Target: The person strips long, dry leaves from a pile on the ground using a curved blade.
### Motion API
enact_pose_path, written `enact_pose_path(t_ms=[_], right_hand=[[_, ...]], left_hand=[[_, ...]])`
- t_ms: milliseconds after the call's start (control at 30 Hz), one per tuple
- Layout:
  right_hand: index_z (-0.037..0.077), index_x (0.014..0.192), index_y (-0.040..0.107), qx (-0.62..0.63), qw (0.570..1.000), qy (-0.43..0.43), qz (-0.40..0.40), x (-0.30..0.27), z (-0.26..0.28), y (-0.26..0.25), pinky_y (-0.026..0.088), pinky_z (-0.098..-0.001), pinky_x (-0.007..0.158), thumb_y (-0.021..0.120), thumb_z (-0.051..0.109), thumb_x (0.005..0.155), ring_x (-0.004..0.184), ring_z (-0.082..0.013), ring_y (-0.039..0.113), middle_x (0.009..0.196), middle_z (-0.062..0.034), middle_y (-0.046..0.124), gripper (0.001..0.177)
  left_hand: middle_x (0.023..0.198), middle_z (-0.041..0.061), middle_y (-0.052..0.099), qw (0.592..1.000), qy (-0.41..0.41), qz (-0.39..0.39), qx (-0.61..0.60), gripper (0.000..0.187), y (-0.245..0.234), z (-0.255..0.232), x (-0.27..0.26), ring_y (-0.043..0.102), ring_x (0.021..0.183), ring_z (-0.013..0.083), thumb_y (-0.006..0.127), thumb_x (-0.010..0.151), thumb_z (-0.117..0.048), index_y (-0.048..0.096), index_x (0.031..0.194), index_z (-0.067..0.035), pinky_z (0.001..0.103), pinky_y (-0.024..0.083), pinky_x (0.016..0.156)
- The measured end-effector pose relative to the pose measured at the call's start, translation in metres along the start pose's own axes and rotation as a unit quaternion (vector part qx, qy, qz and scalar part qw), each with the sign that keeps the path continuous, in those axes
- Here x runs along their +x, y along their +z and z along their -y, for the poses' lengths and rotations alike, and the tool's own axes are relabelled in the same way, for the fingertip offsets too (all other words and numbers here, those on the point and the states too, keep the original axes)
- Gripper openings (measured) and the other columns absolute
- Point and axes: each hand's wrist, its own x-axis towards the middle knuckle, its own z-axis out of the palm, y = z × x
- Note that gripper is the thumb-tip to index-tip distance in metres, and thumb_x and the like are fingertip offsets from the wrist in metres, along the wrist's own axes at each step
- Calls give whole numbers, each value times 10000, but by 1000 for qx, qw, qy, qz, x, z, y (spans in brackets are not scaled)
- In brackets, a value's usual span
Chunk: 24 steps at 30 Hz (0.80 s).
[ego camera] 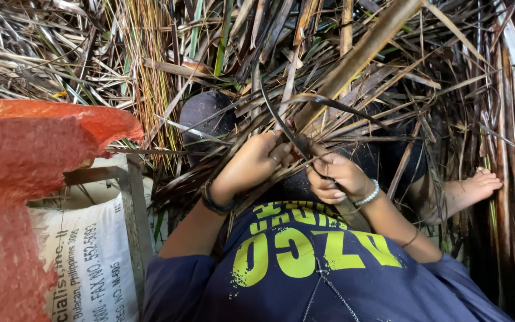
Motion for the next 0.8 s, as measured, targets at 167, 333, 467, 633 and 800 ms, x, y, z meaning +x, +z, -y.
enact_pose_path(t_ms=[167, 333, 467, 633, 800], right_hand=[[118, 1503, 405, 22, 1000, -20, 1, 4, -12, -21, 371, -188, 192, 391, 124, 1056, 306, -110, 391, 529, -12, 285, 447], [68, 1339, 522, 131, 988, -33, 71, 3, -42, -85, 408, -232, 181, 388, 119, 1057, 312, -126, 442, 538, -22, 330, 316], [64, 1257, 550, 179, 978, -51, 99, 6, -60, -116, 424, -261, 175, 364, 104, 1061, 311, -148, 445, 535, -40, 317, 273], [21, 837, 528, -88, 988, -117, -56, 14, -16, -22, 344, -277, 189, 450, 99, 1038, 299, -194, 440, 500, -95, 399, 229], [-7, 598, 559, -334, 927, -152, -83, 15, 6, -8, 405, -299, 254, 494, 166, 1045, 301, -205, 538, 417, -144, 548, 483]], left_hand=[[774, 148, 685, 915, 157, -88, 361, 196, 3, -10, -14, 710, 747, 356, 549, 908, -48, 609, 1076, 35, 434, 590, 651], [888, 102, 667, 760, 303, -145, 556, 194, 19, 37, 1, 705, 915, 275, 528, 922, -76, 620, 1080, -9, 301, 584, 701], [913, 118, 656, 706, 342, -152, 601, 197, 17, 28, 3, 688, 924, 271, 517, 974, -98, 631, 1097, 6, 294, 568, 692], [893, 147, 668, 737, 324, -136, 577, 224, 17, 25, 1, 704, 900, 304, 529, 940, -14, 649, 1120, 45, 315, 585, 700], [908, 130, 679, 817, 264, -123, 498, 287, 16, 45, -7, 709, 926, 305, 525, 904, -28, 625, 1168, 25, 349, 600, 715]])
